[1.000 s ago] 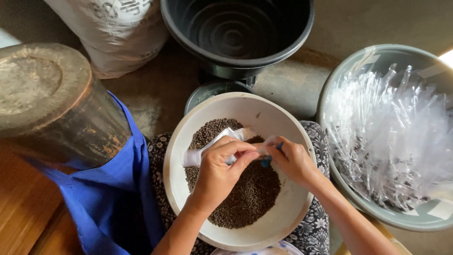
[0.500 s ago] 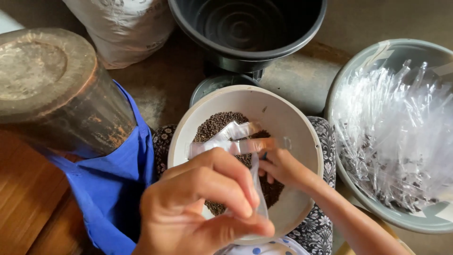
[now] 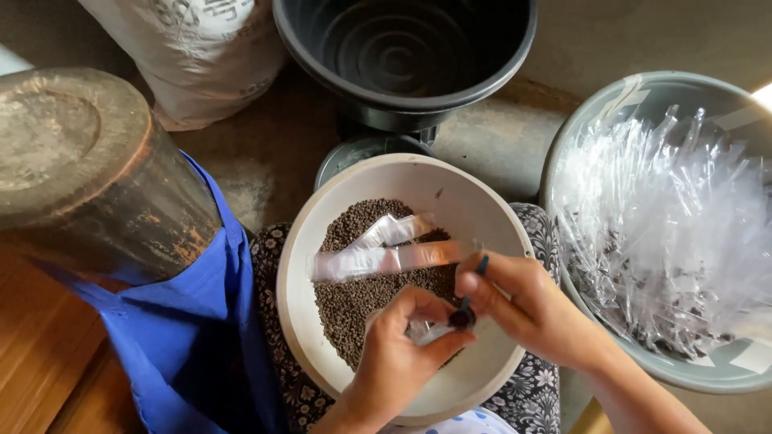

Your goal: Manually filling and sorting small plastic packets with food pellets from a bowl while sitting on the floor.

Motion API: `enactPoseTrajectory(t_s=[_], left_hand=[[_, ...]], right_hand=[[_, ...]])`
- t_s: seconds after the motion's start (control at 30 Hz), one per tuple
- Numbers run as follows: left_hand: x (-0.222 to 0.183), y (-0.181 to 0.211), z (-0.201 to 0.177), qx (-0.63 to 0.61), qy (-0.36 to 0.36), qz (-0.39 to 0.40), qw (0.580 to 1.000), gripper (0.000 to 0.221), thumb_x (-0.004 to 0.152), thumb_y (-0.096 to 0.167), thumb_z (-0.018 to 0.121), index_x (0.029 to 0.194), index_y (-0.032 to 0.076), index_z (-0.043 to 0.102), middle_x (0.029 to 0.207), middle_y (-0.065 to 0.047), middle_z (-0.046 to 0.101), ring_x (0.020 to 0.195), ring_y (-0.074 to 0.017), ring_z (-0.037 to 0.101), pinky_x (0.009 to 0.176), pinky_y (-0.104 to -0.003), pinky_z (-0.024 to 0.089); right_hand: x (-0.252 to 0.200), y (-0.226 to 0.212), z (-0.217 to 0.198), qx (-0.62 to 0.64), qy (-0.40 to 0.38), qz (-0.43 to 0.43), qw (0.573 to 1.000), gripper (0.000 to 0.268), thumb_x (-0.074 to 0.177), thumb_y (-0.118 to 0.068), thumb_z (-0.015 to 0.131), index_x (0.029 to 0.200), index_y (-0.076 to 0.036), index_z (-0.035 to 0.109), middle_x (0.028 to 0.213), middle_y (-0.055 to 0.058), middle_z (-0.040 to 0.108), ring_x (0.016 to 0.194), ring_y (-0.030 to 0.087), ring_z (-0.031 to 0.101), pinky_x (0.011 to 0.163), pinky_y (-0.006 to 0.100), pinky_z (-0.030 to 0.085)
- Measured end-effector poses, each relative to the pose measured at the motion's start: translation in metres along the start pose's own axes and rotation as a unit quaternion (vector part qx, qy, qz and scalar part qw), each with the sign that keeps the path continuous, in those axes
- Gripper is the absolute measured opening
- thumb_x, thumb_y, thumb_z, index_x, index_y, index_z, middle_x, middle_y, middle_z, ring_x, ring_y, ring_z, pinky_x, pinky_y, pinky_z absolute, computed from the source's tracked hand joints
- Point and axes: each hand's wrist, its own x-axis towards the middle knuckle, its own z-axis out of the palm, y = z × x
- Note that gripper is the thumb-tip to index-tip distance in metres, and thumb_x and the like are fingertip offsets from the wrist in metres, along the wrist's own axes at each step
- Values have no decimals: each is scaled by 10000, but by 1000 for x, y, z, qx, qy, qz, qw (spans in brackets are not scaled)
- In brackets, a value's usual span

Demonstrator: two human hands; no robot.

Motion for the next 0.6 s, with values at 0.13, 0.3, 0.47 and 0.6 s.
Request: enactPoseTrajectory(t_s=[0.13, 0.3, 0.47, 0.6], left_hand=[[24, 29, -8, -63, -3, 59, 996, 297, 742, 48, 860, 931, 48, 631, 836, -35, 755, 769, -119, 748, 759, -241, 630], [40, 85, -34, -95, 71, 140, 983, 293, 810, -10, 804, 1008, 54, 598, 911, -35, 710, 830, -106, 641, 845, -237, 534], [46, 79, -29, 7, 17, 167, 986, 307, 786, 29, 805, 1011, 24, 597, 939, -74, 685, 837, -167, 684, 801, -269, 579], [41, 43, -15, -65, -199, -6, 978, 430, 986, 216, 586, 1343, -14, 515, 960, -77, 677, 801, -157, 630, 708, -293, 527]], right_hand=[[-7, 9, -9, 123, 68, -107, 984, 271, 1034, -92, 457, 939, 9, 690, 996, 120, 718, 1055, 248, 662, 998, 395, 538], [-3, 34, 65, 42, -23, -68, 997, 143, 859, -31, 715, 1001, -35, 697, 894, 28, 759, 751, 146, 689, 683, 305, 596], [-5, 53, 63, 76, 18, -36, 996, 191, 820, -3, 670, 1011, -10, 679, 989, 78, 668, 859, 184, 609, 731, 320, 542], [-2, 30, 19, -15, 164, -138, 977, 253, 689, 108, 641, 847, -81, 699, 904, 30, 672, 815, 164, 665, 730, 271, 563]])
